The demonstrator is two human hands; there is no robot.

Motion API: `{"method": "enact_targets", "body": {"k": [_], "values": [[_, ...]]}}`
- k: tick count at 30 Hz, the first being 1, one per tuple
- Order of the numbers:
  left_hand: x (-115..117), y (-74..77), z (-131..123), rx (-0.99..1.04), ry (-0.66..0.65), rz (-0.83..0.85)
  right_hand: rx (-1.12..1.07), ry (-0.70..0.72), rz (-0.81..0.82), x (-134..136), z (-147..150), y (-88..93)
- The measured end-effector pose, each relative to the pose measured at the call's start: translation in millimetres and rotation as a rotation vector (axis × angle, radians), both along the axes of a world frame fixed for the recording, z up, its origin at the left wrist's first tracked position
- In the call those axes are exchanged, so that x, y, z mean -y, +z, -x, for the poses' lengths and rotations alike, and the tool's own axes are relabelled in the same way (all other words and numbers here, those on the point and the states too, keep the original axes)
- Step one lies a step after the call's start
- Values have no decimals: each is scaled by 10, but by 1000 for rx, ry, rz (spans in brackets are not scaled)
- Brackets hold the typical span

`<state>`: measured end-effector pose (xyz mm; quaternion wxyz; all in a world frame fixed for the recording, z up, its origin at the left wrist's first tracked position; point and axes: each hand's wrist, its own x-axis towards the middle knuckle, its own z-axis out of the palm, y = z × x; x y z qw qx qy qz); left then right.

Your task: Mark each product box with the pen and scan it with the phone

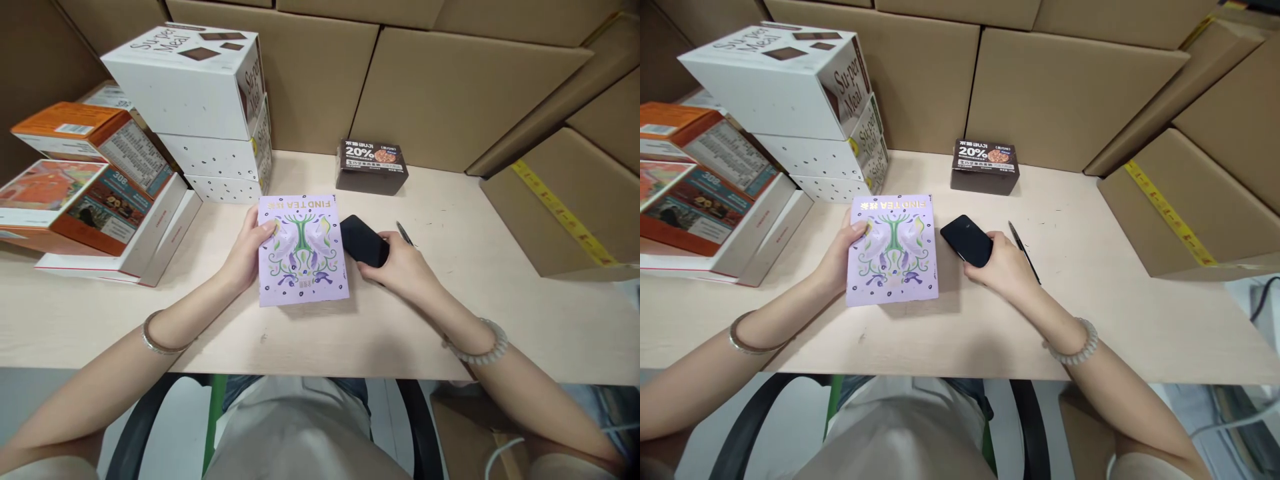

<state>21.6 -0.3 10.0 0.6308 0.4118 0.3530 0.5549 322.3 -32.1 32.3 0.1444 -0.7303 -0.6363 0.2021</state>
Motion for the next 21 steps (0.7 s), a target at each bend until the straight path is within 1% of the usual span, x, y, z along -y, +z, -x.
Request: {"method": "enact_targets", "body": {"k": [2,4,7,10,16,21], "values": [[3,-6,3,-3,-4,-7,-70,-40,-26,-22,-35,-18],[4,-10,4,1,-8,-24,-133,-50,-73,-31,-66,-22],[3,-12,-9,18,-29,-54,-208,-34,-170,-19,-94,-4],[-1,-1,-40,29,-52,-38,-246,-9,-299,24,-109,53],[10,53,-115,26,-15,53,-141,107,-580,212,-120,303],[32,71,-137,17,37,8,-72,228,-731,412,6,537]]}}
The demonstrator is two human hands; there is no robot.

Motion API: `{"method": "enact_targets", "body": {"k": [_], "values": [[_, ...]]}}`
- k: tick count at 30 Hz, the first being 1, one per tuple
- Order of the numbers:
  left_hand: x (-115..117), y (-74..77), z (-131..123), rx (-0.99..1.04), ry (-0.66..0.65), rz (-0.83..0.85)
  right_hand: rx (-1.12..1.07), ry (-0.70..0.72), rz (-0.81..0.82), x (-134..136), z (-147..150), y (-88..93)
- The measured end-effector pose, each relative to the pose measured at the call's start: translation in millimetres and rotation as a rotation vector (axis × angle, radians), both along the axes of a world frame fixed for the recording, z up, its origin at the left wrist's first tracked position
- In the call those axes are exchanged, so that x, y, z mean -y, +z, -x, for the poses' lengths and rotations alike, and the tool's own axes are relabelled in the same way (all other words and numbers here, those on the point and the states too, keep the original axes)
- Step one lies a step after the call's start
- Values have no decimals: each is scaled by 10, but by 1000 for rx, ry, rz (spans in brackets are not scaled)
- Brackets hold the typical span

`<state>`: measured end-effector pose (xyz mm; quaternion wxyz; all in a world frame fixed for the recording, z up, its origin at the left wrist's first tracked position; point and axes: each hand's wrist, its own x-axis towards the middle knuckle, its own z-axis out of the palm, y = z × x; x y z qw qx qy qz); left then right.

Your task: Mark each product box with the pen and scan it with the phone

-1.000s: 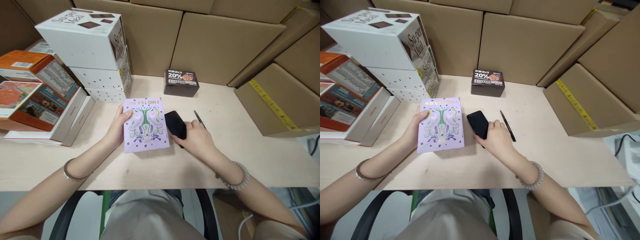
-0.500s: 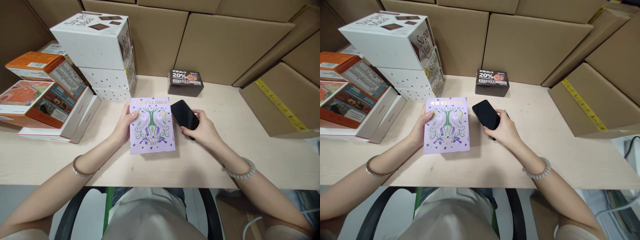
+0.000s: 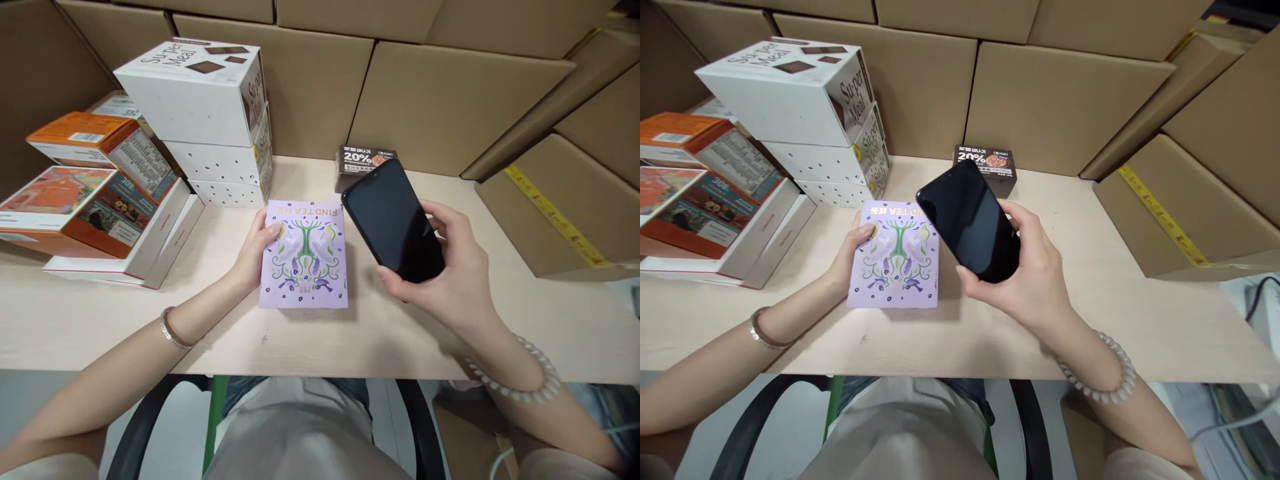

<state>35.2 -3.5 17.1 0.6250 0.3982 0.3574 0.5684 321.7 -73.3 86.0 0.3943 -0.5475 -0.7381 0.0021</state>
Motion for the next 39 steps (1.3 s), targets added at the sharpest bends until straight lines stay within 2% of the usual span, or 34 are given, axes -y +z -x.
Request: {"method": "enact_targets", "body": {"k": [8,12,19,25,29,32,35,39], "values": [[-117,-61,64,14,162,-195,63,25,26,169,249,222],[-130,-61,71,-11,131,-223,62,36,48,187,322,246],[-105,-35,63,-33,131,-213,-9,-5,179,283,356,231],[-111,-20,47,-21,127,-188,3,9,119,276,352,226],[-111,-29,50,-32,145,-179,-7,-15,143,177,296,235],[-112,-43,61,-40,154,-190,-21,-40,171,-5,155,136],[-117,-49,62,-33,143,-197,-65,-129,227,-225,-9,-69],[-129,-50,55,-26,132,-185,-157,-237,422,-417,-91,-317]]}}
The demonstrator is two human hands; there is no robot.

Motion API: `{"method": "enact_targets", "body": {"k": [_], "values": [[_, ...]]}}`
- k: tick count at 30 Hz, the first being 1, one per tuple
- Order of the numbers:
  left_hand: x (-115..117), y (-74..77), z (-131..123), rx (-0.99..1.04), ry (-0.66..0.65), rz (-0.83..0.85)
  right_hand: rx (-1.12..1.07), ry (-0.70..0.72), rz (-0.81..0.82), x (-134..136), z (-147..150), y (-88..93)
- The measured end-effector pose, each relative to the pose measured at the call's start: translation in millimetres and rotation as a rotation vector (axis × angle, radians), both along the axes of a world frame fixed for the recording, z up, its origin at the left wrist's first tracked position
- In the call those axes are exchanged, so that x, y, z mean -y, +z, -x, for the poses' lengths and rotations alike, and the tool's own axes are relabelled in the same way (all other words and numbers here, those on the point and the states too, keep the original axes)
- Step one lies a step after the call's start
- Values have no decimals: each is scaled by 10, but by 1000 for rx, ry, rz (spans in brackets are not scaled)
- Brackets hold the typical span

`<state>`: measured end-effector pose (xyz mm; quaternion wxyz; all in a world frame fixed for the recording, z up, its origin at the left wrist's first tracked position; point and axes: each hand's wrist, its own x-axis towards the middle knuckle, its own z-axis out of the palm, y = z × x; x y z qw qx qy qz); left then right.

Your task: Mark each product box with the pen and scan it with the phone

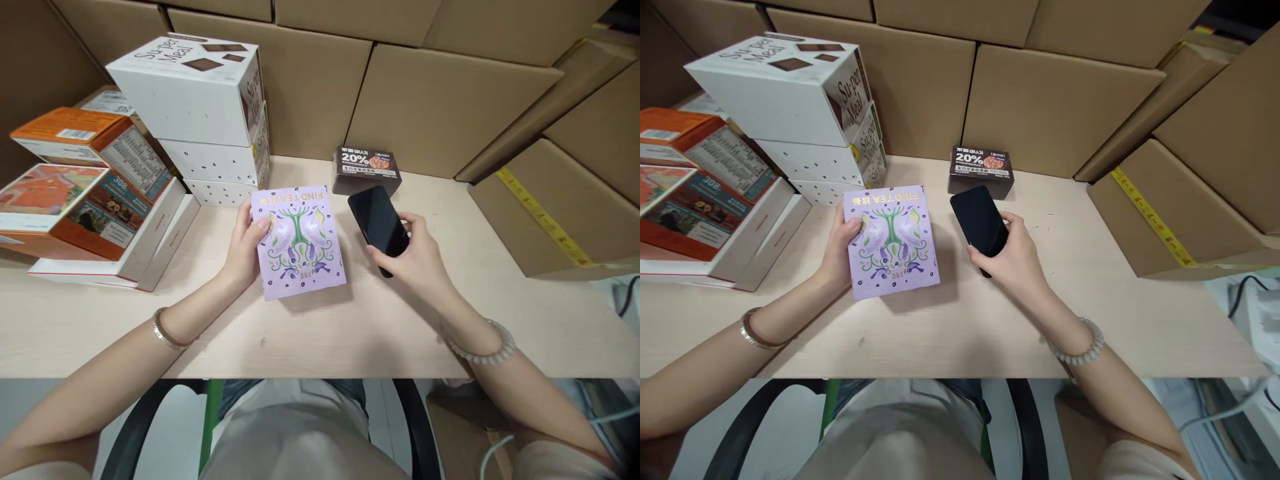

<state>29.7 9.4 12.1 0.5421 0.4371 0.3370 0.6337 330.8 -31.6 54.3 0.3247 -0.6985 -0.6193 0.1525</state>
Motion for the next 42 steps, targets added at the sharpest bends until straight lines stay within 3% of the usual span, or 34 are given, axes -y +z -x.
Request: {"method": "enact_targets", "body": {"k": [5,11,17,25,27,29,33,36,42], "values": [[-4,-17,17,14,-13,-4,31,1,167,-38,126,-139],[8,-36,18,15,-11,-3,232,28,152,-40,262,-260],[29,-29,4,2,17,6,517,28,203,-83,335,-242],[52,-29,7,0,83,0,588,85,146,-90,325,-300],[85,0,3,15,69,40,479,134,87,-66,271,-264],[121,33,-9,49,29,100,186,251,96,-19,235,-205],[185,53,-48,69,-20,129,-472,507,367,122,311,-73],[231,16,-70,44,-21,87,-573,500,469,216,460,24],[265,-10,-125,73,-94,84,-792,441,479,197,536,212]]}}
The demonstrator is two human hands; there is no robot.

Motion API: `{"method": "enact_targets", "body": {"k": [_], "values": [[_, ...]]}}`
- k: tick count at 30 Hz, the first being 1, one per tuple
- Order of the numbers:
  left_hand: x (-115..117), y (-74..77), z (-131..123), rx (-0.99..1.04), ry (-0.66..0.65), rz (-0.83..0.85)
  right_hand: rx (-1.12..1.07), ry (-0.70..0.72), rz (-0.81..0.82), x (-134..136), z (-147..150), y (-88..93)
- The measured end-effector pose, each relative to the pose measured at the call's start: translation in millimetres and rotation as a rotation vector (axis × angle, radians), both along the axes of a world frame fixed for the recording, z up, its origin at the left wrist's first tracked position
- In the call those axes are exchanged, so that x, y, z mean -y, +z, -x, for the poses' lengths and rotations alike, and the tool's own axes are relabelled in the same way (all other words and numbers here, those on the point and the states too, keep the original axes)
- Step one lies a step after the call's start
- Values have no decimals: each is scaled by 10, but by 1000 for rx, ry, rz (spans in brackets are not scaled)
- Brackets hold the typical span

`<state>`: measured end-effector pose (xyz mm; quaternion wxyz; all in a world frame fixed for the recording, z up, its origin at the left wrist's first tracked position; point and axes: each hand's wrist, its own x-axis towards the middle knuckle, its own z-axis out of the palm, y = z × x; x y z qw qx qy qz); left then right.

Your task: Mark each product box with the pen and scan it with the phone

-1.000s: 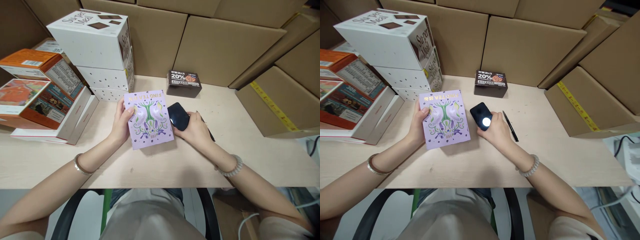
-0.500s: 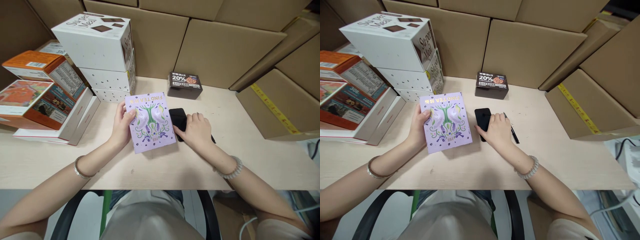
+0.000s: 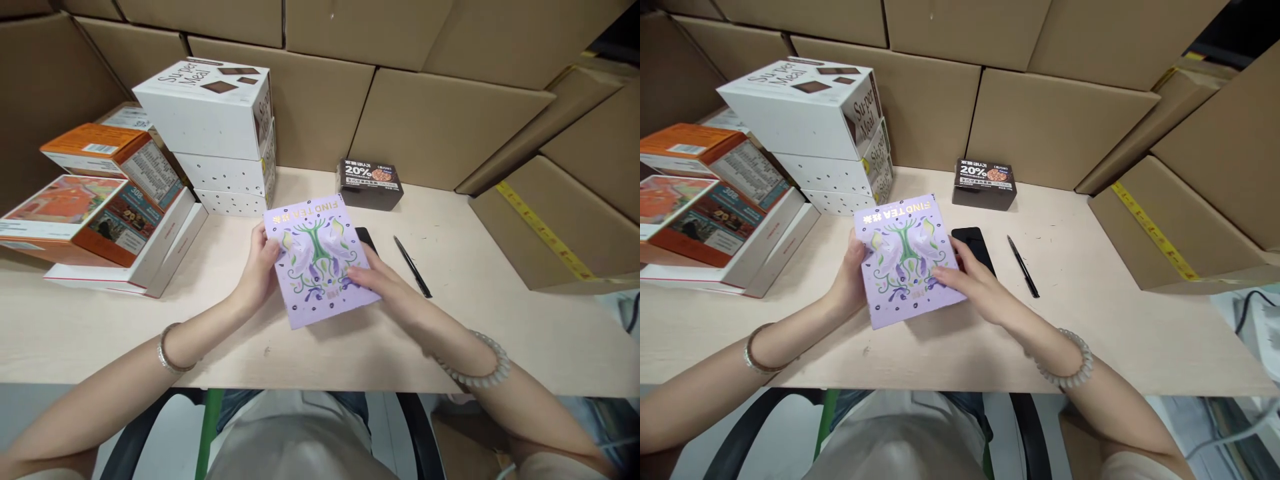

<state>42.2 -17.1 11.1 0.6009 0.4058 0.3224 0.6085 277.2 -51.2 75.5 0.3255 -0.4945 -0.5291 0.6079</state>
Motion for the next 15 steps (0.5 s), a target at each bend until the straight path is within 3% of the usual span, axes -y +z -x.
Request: {"method": "enact_targets", "body": {"k": [4,8,11,15], "values": [[-35,52,24,-67,-24,52,-75,-200,-57,-259,-340,134],[-69,82,103,-136,-17,106,-174,-545,-227,-679,-1055,212],[-85,71,124,-156,-14,120,-166,-714,-209,-975,-1647,137],[-84,65,94,-190,-32,130,-137,-757,-130,-1204,-2189,-83]]}}
